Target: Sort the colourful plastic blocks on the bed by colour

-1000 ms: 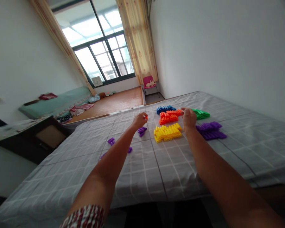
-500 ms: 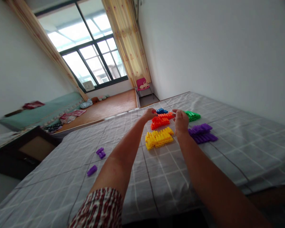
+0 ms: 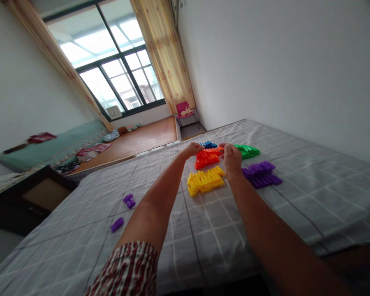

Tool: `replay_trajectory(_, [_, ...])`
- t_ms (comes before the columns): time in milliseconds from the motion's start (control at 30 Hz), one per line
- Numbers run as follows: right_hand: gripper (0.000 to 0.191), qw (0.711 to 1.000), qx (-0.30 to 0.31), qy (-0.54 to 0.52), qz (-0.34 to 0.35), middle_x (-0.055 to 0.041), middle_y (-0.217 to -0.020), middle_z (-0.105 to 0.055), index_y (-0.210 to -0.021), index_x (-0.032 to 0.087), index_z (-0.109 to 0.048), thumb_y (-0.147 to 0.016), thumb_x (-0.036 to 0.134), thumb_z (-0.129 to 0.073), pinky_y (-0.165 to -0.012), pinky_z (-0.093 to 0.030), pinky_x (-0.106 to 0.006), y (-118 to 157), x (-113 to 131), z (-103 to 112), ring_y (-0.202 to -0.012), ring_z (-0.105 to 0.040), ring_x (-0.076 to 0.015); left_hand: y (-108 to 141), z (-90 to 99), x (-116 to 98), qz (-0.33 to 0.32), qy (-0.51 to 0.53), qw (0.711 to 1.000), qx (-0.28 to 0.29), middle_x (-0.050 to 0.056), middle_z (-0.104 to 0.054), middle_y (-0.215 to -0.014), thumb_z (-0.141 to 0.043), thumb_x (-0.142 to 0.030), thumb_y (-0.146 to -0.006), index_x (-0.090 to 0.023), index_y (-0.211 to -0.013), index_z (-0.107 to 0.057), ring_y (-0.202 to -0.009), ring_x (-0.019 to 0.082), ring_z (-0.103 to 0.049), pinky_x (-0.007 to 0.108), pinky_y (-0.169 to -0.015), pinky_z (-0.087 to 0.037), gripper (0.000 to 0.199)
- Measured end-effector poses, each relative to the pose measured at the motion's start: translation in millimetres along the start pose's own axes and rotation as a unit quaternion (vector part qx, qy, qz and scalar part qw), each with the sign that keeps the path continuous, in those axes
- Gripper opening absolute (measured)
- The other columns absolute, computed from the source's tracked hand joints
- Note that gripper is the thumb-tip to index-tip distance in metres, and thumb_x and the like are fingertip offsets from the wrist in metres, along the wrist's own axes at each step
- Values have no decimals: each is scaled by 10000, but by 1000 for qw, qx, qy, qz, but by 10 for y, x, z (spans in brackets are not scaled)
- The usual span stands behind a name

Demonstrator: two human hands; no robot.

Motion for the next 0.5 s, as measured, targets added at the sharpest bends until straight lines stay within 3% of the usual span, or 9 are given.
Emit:
replay_trajectory(267, [332, 999, 7, 25, 21, -34, -768, -675, -828, 175, -666, -807, 366, -395, -615, -460, -267, -31, -89, -1, -703, -611, -159, -23, -117, 45, -31, 22, 999, -32, -65, -273, -462, -517, -372, -745, -165, -487, -426, -481, 66, -271, 234, -484, -206, 343])
replay_trajectory(500, [315, 1000, 13, 16, 14, -37, -758, -675, -814, 177, -663, -798, 371, -415, -622, -469, -278, -25, -57, -15, -697, -615, -165, -64, -80, 93, -41, 18, 996, -73, -50, -374, -469, -472, -444, -790, -111, -608, -623, -485, 68, -316, 215, -475, -238, 408])
Point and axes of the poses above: each hand's wrist, its own y-axis away from the middle knuckle, its own z-axis out of the back of the hand, x = y × z, the point moved 1 cm from there along -y, towards the middle knuckle
